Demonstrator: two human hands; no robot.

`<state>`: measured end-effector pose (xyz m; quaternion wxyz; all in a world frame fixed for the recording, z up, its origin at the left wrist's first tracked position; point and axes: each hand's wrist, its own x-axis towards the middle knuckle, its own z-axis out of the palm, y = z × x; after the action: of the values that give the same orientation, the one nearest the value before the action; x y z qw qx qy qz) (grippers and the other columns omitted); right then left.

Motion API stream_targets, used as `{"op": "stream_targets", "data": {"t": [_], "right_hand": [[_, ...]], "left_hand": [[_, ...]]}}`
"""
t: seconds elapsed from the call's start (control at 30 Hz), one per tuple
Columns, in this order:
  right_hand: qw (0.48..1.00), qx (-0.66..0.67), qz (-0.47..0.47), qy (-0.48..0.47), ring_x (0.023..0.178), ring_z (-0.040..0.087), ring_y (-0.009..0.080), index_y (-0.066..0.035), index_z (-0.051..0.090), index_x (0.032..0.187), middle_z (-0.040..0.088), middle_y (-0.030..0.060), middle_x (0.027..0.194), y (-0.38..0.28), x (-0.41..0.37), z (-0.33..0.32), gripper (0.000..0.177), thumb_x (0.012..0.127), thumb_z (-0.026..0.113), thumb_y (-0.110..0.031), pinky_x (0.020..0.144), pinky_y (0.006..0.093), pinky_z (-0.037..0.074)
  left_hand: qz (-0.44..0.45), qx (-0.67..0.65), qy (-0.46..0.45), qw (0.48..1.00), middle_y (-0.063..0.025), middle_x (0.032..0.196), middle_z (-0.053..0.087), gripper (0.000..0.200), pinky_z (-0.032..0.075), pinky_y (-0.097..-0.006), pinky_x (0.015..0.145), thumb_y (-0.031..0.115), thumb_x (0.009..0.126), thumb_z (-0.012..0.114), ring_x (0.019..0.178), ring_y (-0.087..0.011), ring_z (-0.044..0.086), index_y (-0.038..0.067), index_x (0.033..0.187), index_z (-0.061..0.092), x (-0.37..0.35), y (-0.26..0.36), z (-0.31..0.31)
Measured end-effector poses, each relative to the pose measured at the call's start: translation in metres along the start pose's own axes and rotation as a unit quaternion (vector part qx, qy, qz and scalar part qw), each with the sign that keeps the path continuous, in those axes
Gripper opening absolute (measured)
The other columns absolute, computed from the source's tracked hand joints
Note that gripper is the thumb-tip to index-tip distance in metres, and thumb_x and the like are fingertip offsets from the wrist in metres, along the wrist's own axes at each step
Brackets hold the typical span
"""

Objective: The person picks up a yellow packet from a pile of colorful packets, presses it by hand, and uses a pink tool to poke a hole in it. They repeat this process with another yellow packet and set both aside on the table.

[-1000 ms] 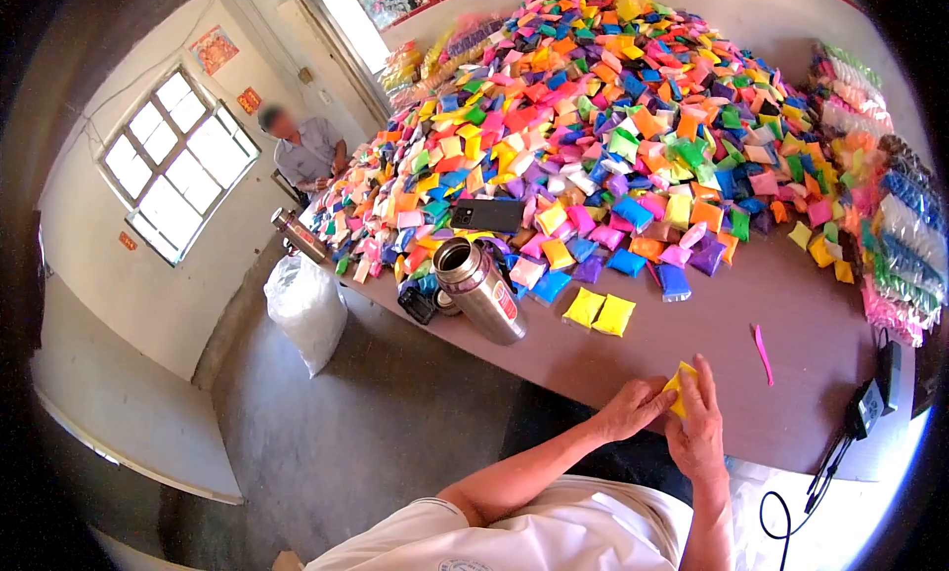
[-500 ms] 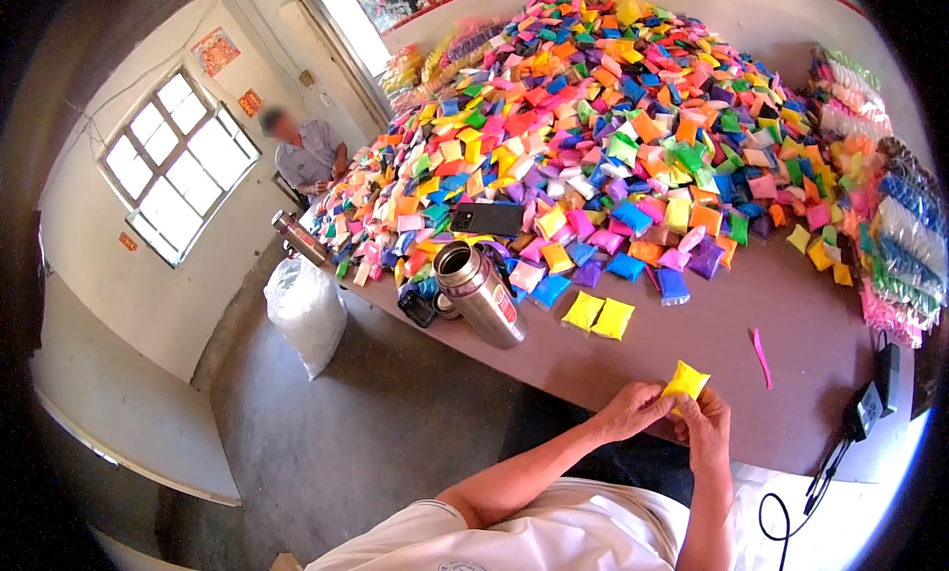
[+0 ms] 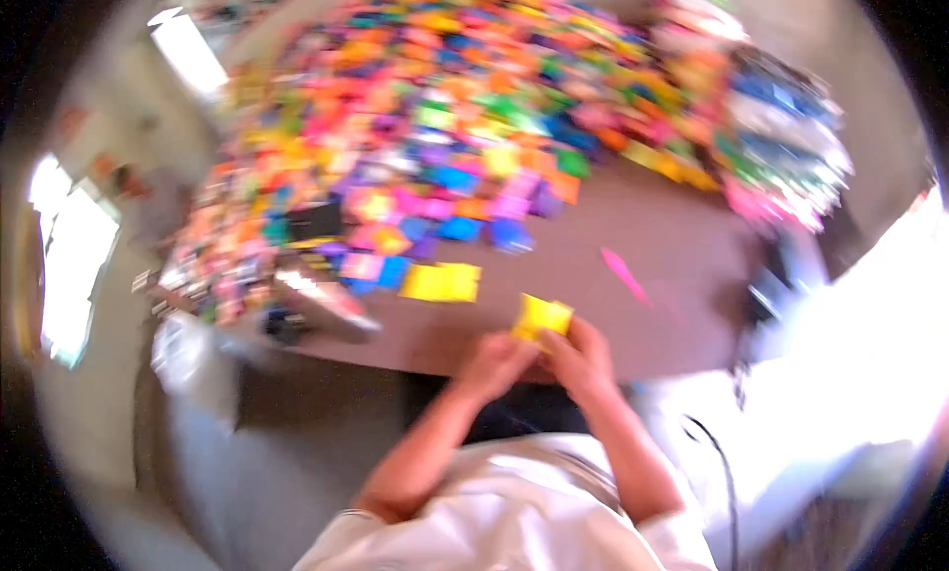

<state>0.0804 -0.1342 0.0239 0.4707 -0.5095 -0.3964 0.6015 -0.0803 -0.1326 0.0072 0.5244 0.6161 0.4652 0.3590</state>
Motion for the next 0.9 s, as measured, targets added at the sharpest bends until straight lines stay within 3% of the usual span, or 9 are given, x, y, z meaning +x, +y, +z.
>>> {"op": "stream_targets", "data": {"t": [0.1,0.13,0.33,0.47,0.53,0.63,0.7,0.87,0.9], "right_hand": [[0.994,-0.091,-0.004,0.064,0.062,0.052,0.0091,-0.002,0.059,0.099,0.058,0.0010,0.076,0.000,-0.027,-0.048,0.019,0.090,0.061,-0.019,0.053,0.0243,0.042],[0.993,-0.110,-0.020,0.043,0.056,0.048,0.0088,-0.003,0.059,0.096,0.055,-0.0005,0.069,-0.004,-0.006,-0.021,0.019,0.090,0.062,-0.020,0.048,0.0238,0.038],[0.993,-0.054,-0.052,-0.088,0.072,0.063,0.0106,-0.002,0.061,0.109,0.067,0.0041,0.089,-0.008,-0.001,-0.017,0.026,0.088,0.063,-0.017,0.060,0.0220,0.047],[0.985,-0.139,-0.044,-0.091,0.065,0.056,0.0068,-0.004,0.066,0.094,0.063,-0.0012,0.077,-0.007,0.006,-0.034,0.017,0.083,0.069,-0.017,0.055,0.0225,0.043],[0.993,-0.080,-0.005,-0.087,0.063,0.054,0.0070,-0.005,0.065,0.094,0.061,-0.0022,0.075,-0.011,0.000,-0.027,0.015,0.084,0.069,-0.016,0.055,0.0225,0.042],[0.992,-0.020,-0.014,-0.124,0.069,0.054,0.0070,-0.004,0.061,0.097,0.059,-0.0019,0.080,-0.002,0.004,-0.031,0.018,0.087,0.067,-0.018,0.058,0.0212,0.043],[0.987,-0.065,-0.012,-0.147,0.070,0.054,0.0076,-0.003,0.060,0.100,0.059,-0.0015,0.082,-0.008,0.005,-0.036,0.022,0.087,0.067,-0.019,0.059,0.0218,0.044],[0.984,-0.091,-0.013,-0.153,0.074,0.055,0.0090,-0.004,0.060,0.102,0.060,-0.0011,0.085,0.014,0.011,-0.046,0.023,0.087,0.068,-0.019,0.064,0.0247,0.046],[0.981,-0.133,-0.035,-0.135,0.079,0.058,0.0101,-0.003,0.060,0.106,0.062,0.0004,0.090,0.012,0.011,-0.051,0.026,0.086,0.068,-0.018,0.069,0.0265,0.049]], "left_hand": [[0.070,-0.056,-0.039,0.995,-0.0103,0.091,0.071,0.032,0.055,-0.0303,0.076,0.026,0.098,0.051,0.082,-0.0171,0.069,0.000,0.099,0.069,-0.001,0.007,0.006],[-0.015,-0.054,-0.060,0.997,-0.0105,0.093,0.071,0.030,0.055,-0.0312,0.078,0.022,0.099,0.048,0.085,-0.0175,0.069,0.000,0.098,0.068,0.004,0.002,0.014],[0.166,0.088,0.080,0.979,-0.0205,0.086,0.065,0.020,0.050,-0.0391,0.072,0.018,0.091,0.055,0.082,-0.0275,0.066,0.000,0.094,0.063,-0.001,-0.011,0.003],[0.096,0.051,0.035,0.993,-0.0141,0.085,0.066,0.022,0.049,-0.0360,0.071,0.020,0.093,0.053,0.079,-0.0203,0.064,0.001,0.096,0.063,0.009,-0.025,0.014],[0.105,0.069,0.037,0.991,-0.0102,0.085,0.068,0.031,0.050,-0.0340,0.071,0.028,0.096,0.051,0.078,-0.0161,0.063,0.001,0.098,0.065,0.006,-0.023,0.012],[0.073,0.093,0.011,0.993,-0.0169,0.083,0.067,0.034,0.051,-0.0383,0.070,0.031,0.095,0.051,0.078,-0.0305,0.066,0.001,0.091,0.065,0.002,-0.010,0.006],[0.071,0.097,0.013,0.993,-0.0110,0.076,0.065,0.036,0.049,-0.0350,0.067,0.033,0.096,0.051,0.074,-0.0202,0.064,0.001,0.089,0.066,-0.001,-0.007,0.007],[0.110,0.100,0.030,0.988,-0.0126,0.075,0.067,0.033,0.052,-0.0347,0.062,0.030,0.095,0.053,0.068,-0.0250,0.066,0.004,0.085,0.069,0.003,-0.009,0.014],[0.021,0.084,-0.004,0.996,-0.0092,0.080,0.069,0.035,0.052,-0.0315,0.065,0.035,0.094,0.056,0.074,-0.0161,0.066,0.004,0.093,0.071,0.003,-0.006,0.014]]}}
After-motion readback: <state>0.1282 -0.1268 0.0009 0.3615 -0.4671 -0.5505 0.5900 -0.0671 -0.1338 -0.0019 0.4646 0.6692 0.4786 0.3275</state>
